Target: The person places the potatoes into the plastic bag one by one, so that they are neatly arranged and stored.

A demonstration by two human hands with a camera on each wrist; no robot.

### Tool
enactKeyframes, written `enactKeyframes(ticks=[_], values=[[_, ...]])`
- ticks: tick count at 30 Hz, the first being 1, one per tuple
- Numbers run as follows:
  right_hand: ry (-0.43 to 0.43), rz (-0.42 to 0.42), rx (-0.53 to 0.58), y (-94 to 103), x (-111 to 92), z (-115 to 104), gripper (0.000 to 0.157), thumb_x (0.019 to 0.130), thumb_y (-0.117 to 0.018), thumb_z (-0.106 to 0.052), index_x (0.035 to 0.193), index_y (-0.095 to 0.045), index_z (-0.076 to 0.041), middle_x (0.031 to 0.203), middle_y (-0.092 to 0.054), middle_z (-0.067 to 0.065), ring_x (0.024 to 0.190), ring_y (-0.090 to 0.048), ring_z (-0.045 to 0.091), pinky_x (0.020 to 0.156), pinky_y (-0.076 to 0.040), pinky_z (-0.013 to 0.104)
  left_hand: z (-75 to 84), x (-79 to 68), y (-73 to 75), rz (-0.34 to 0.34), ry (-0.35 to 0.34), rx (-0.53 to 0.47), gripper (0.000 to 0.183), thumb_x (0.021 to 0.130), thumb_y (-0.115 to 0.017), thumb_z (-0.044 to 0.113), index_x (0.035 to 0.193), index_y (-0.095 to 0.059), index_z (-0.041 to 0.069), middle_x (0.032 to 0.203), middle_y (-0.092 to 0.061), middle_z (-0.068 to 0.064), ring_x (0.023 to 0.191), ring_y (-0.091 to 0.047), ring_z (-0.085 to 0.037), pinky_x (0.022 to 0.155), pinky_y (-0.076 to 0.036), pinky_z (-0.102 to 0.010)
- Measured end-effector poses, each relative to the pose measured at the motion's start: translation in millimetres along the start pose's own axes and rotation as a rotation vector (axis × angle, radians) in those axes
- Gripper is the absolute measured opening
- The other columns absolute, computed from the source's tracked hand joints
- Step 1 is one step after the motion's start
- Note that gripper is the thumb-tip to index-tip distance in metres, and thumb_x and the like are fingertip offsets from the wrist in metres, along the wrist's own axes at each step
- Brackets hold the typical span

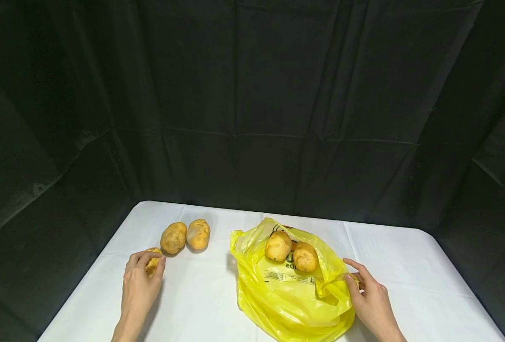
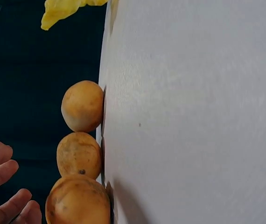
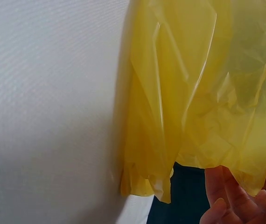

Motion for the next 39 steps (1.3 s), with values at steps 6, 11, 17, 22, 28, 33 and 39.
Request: enactKeyframes(ticks=[6, 11, 17, 22, 28, 33, 39], values=[[0.034, 0.023, -0.007, 2.3, 0.2, -2.6, 0.04, 0.098, -0.056, -0.006, 0.137, -0.049, -0.01, 0.108, -0.068, 0.022, 0.084, -0.068, 0.027, 0.068, -0.054, 0.035, -9.7, 2.8, 0.8, -0.006, 0.023, 0.002, 0.017, 0.09, -0.069, 0.013, 0.102, -0.069, 0.0, 0.112, -0.055, -0.021, 0.108, -0.049, -0.041, 0.086, -0.04, -0.054], [0.041, 0.03, -0.012, 2.6, 0.0, -3.0, 0.039, 0.098, -0.056, -0.006, 0.137, -0.05, -0.01, 0.107, -0.069, 0.022, 0.083, -0.068, 0.026, 0.066, -0.053, 0.032, -20.2, 4.1, -1.7, -0.057, 0.068, 0.039, 0.034, 0.092, -0.066, 0.015, 0.12, -0.062, -0.004, 0.125, -0.048, -0.03, 0.116, -0.042, -0.049, 0.091, -0.037, -0.061], [0.034, 0.028, -0.002, 2.2, -0.4, -2.5, 0.039, 0.098, -0.056, -0.006, 0.137, -0.05, -0.01, 0.108, -0.069, 0.022, 0.084, -0.069, 0.028, 0.067, -0.055, 0.034, -35.4, 4.8, -6.9, -0.136, 0.137, 0.062, 0.046, 0.097, -0.059, 0.019, 0.135, -0.049, -0.006, 0.132, -0.04, -0.036, 0.121, -0.037, -0.054, 0.095, -0.035, -0.066], [0.02, 0.017, 0.003, 1.5, -0.4, -1.4, 0.04, 0.099, -0.055, -0.007, 0.138, -0.049, -0.011, 0.11, -0.068, 0.023, 0.086, -0.069, 0.029, 0.07, -0.056, 0.037, -44.2, 4.3, -11.5, -0.183, 0.173, 0.06, 0.05, 0.099, -0.055, 0.022, 0.138, -0.044, -0.008, 0.132, -0.038, -0.038, 0.122, -0.036, -0.055, 0.095, -0.035, -0.066], [0.034, 0.025, 0.009, 2.5, -0.1, -2.2, 0.04, 0.099, -0.056, -0.006, 0.138, -0.049, -0.011, 0.109, -0.068, 0.022, 0.084, -0.069, 0.027, 0.068, -0.055, 0.034, -52.5, 5.6, -14.4, -0.229, 0.233, 0.06, 0.053, 0.098, -0.056, 0.021, 0.139, -0.04, -0.009, 0.133, -0.036, -0.04, 0.124, -0.034, -0.058, 0.097, -0.032, -0.069], [0.043, 0.027, 0.006, 3.2, -0.3, -1.6, 0.039, 0.098, -0.056, -0.006, 0.137, -0.05, -0.01, 0.107, -0.069, 0.021, 0.082, -0.068, 0.024, 0.065, -0.053, 0.03, -59.3, 6.2, -17.1, -0.262, 0.289, 0.05, 0.054, 0.099, -0.054, 0.023, 0.141, -0.039, -0.008, 0.134, -0.036, -0.039, 0.125, -0.035, -0.057, 0.1, -0.03, -0.067], [0.048, 0.032, 0.004, 4.1, -0.6, -0.5, 0.039, 0.099, -0.056, -0.006, 0.137, -0.05, -0.01, 0.105, -0.07, 0.019, 0.079, -0.067, 0.022, 0.063, -0.051, 0.027, -63.3, 6.1, -21.2, -0.292, 0.322, 0.033, 0.053, 0.103, -0.047, 0.03, 0.14, -0.041, -0.006, 0.133, -0.04, -0.037, 0.124, -0.038, -0.056, 0.099, -0.032, -0.066]])
Point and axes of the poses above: each hand's wrist, its own x-axis towards the middle knuckle, its own y-axis out of the back of the hand, z = x × y, the point moved 10 cm from there along x, towards the middle knuckle
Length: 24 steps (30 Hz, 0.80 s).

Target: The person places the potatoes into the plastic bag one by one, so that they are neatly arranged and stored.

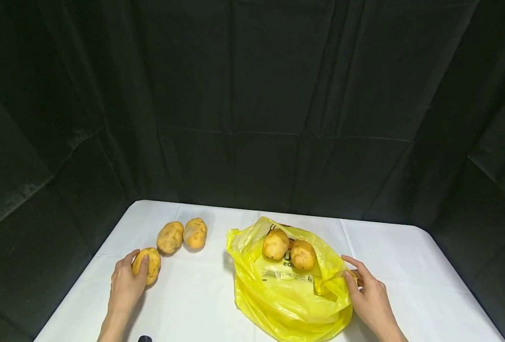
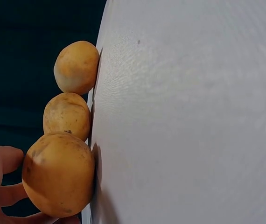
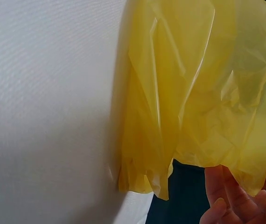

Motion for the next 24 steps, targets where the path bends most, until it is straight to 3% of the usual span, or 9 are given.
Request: enactKeyframes(ticks=[9, 16, 24], values=[[-0.005, 0.001, -0.008, -0.5, 0.3, -1.0, 0.039, 0.098, -0.056, -0.006, 0.137, -0.05, -0.01, 0.106, -0.069, 0.021, 0.08, -0.067, 0.023, 0.064, -0.052, 0.029, -4.8, 1.0, 0.0, -0.024, 0.048, -0.045, 0.064, 0.1, -0.052, 0.033, 0.144, -0.031, -0.008, 0.134, -0.04, -0.038, 0.126, -0.035, -0.056, 0.101, -0.03, -0.065], [0.0, 0.005, -0.009, 0.4, -0.2, -2.0, 0.039, 0.098, -0.056, -0.005, 0.137, -0.051, -0.01, 0.106, -0.069, 0.02, 0.08, -0.067, 0.023, 0.063, -0.052, 0.029, -10.7, 0.3, -6.2, -0.115, 0.089, -0.032, 0.081, 0.097, -0.052, 0.049, 0.146, -0.026, -0.009, 0.135, -0.041, -0.041, 0.125, -0.04, -0.055, 0.1, -0.034, -0.063], [0.017, 0.017, -0.002, 1.2, 0.1, -4.0, 0.039, 0.098, -0.056, -0.005, 0.136, -0.051, -0.01, 0.104, -0.07, 0.02, 0.079, -0.068, 0.023, 0.062, -0.052, 0.028, -5.2, -3.9, -9.1, -0.183, 0.025, -0.016, 0.075, 0.097, -0.055, 0.048, 0.147, -0.032, -0.003, 0.135, -0.044, -0.038, 0.121, -0.047, -0.053, 0.095, -0.039, -0.062]])
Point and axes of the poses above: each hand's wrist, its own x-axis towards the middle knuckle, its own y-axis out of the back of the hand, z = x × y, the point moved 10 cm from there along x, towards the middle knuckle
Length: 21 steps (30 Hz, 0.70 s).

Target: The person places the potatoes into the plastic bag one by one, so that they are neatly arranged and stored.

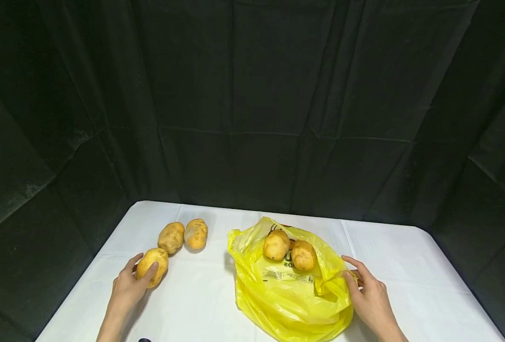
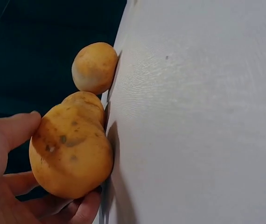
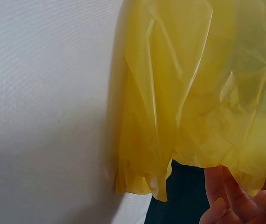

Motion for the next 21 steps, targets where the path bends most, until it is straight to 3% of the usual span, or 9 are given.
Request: enactKeyframes(ticks=[11, 21], values=[[0.02, 0.016, -0.005, 2.2, -0.6, -1.4, 0.038, 0.097, -0.056, -0.004, 0.135, -0.052, -0.01, 0.102, -0.071, 0.018, 0.078, -0.068, 0.023, 0.062, -0.052, 0.028, 6.3, -7.9, -3.7, -0.043, -0.047, -0.085, 0.067, 0.094, -0.064, 0.039, 0.143, -0.04, 0.001, 0.132, -0.05, -0.035, 0.115, -0.057, -0.043, 0.09, -0.049, -0.052], [0.026, 0.017, -0.007, 2.0, -1.0, -2.2, 0.038, 0.098, -0.056, -0.004, 0.135, -0.052, -0.01, 0.102, -0.07, 0.018, 0.079, -0.069, 0.024, 0.063, -0.053, 0.029, 6.7, -7.3, -11.0, -0.074, -0.045, -0.085, 0.081, 0.092, -0.066, 0.04, 0.148, -0.027, -0.003, 0.133, -0.047, -0.037, 0.112, -0.059, -0.044, 0.081, -0.053, -0.046]])
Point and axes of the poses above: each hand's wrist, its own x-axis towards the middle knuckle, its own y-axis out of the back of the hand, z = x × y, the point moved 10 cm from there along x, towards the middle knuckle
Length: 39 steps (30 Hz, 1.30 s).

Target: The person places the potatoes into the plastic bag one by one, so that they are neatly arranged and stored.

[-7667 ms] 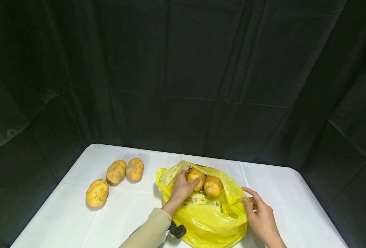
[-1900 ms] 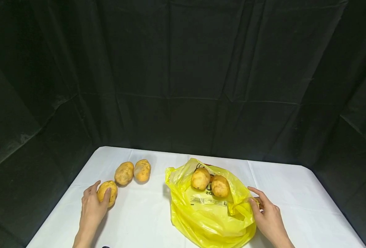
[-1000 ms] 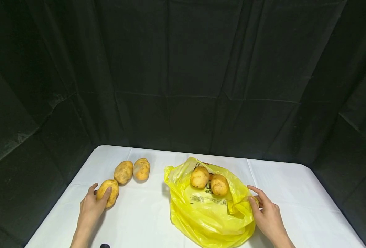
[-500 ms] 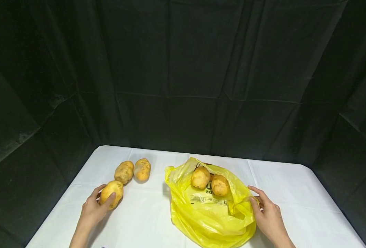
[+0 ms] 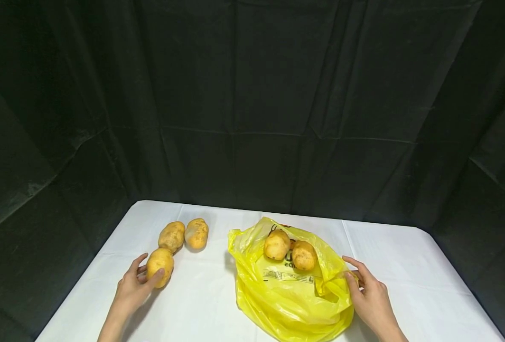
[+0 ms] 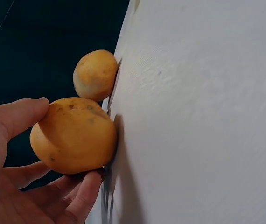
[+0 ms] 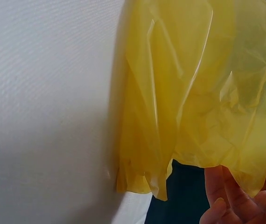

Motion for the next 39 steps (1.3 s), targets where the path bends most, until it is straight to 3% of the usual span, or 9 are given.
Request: enactKeyframes(ticks=[4, 11, 14, 18, 24, 33, 39], values=[[0.005, 0.007, 0.0, 0.5, -0.3, 0.3, 0.038, 0.098, -0.056, -0.004, 0.135, -0.052, -0.009, 0.102, -0.07, 0.018, 0.078, -0.068, 0.024, 0.062, -0.052, 0.028, 2.7, -0.6, -4.0, 0.007, -0.017, 0.012, 0.079, 0.092, -0.067, 0.04, 0.149, -0.029, -0.001, 0.131, -0.048, -0.037, 0.11, -0.059, -0.044, 0.079, -0.053, -0.046], [-0.008, 0.003, -0.002, 0.5, -0.8, 1.8, 0.038, 0.097, -0.056, -0.004, 0.135, -0.052, -0.009, 0.102, -0.07, 0.019, 0.078, -0.067, 0.022, 0.061, -0.051, 0.028, 8.2, -4.1, -6.0, 0.014, -0.06, 0.04, 0.066, 0.097, -0.061, 0.035, 0.152, -0.032, 0.012, 0.138, -0.046, -0.03, 0.119, -0.052, -0.041, 0.095, -0.045, -0.051], [-0.023, -0.007, -0.003, -0.3, -1.0, 2.6, 0.038, 0.098, -0.055, -0.004, 0.136, -0.051, -0.01, 0.103, -0.07, 0.02, 0.078, -0.067, 0.023, 0.062, -0.052, 0.028, 10.4, -4.1, -7.3, 0.011, -0.078, 0.038, 0.063, 0.098, -0.059, 0.032, 0.152, -0.034, 0.011, 0.141, -0.044, -0.028, 0.123, -0.049, -0.04, 0.098, -0.043, -0.051], [-0.032, -0.012, -0.001, -0.4, -1.4, 3.2, 0.038, 0.098, -0.055, -0.004, 0.136, -0.051, -0.01, 0.104, -0.07, 0.02, 0.08, -0.068, 0.024, 0.063, -0.052, 0.029, 9.7, -2.6, -6.9, 0.042, -0.079, 0.056, 0.066, 0.096, -0.061, 0.041, 0.149, -0.036, 0.01, 0.137, -0.046, -0.03, 0.118, -0.052, -0.042, 0.093, -0.045, -0.053], [-0.035, -0.015, 0.004, 0.5, -0.9, 2.6, 0.038, 0.098, -0.055, -0.005, 0.136, -0.051, -0.01, 0.104, -0.07, 0.02, 0.079, -0.067, 0.023, 0.062, -0.051, 0.027, 3.5, 0.2, -0.9, 0.099, -0.058, 0.066, 0.069, 0.093, -0.065, 0.041, 0.147, -0.035, 0.01, 0.126, -0.051, -0.034, 0.107, -0.058, -0.046, 0.08, -0.051, -0.052], [-0.036, -0.019, 0.005, 0.3, -1.0, 2.3, 0.038, 0.099, -0.054, -0.006, 0.136, -0.051, -0.011, 0.105, -0.069, 0.02, 0.078, -0.067, 0.021, 0.062, -0.051, 0.027, 3.1, -5.7, 6.5, 0.096, 0.0, 0.01, 0.082, 0.088, -0.072, 0.031, 0.151, -0.026, 0.006, 0.132, -0.045, -0.036, 0.113, -0.054, -0.049, 0.084, -0.05, -0.053], [-0.021, -0.011, 0.006, 0.6, -0.5, 1.4, 0.038, 0.099, -0.055, -0.005, 0.136, -0.051, -0.011, 0.104, -0.07, 0.019, 0.078, -0.067, 0.021, 0.061, -0.051, 0.027, 7.9, -6.4, 6.3, 0.064, 0.018, -0.055, 0.085, 0.086, -0.075, 0.041, 0.15, -0.03, 0.009, 0.133, -0.046, -0.032, 0.113, -0.054, -0.046, 0.082, -0.052, -0.048]])
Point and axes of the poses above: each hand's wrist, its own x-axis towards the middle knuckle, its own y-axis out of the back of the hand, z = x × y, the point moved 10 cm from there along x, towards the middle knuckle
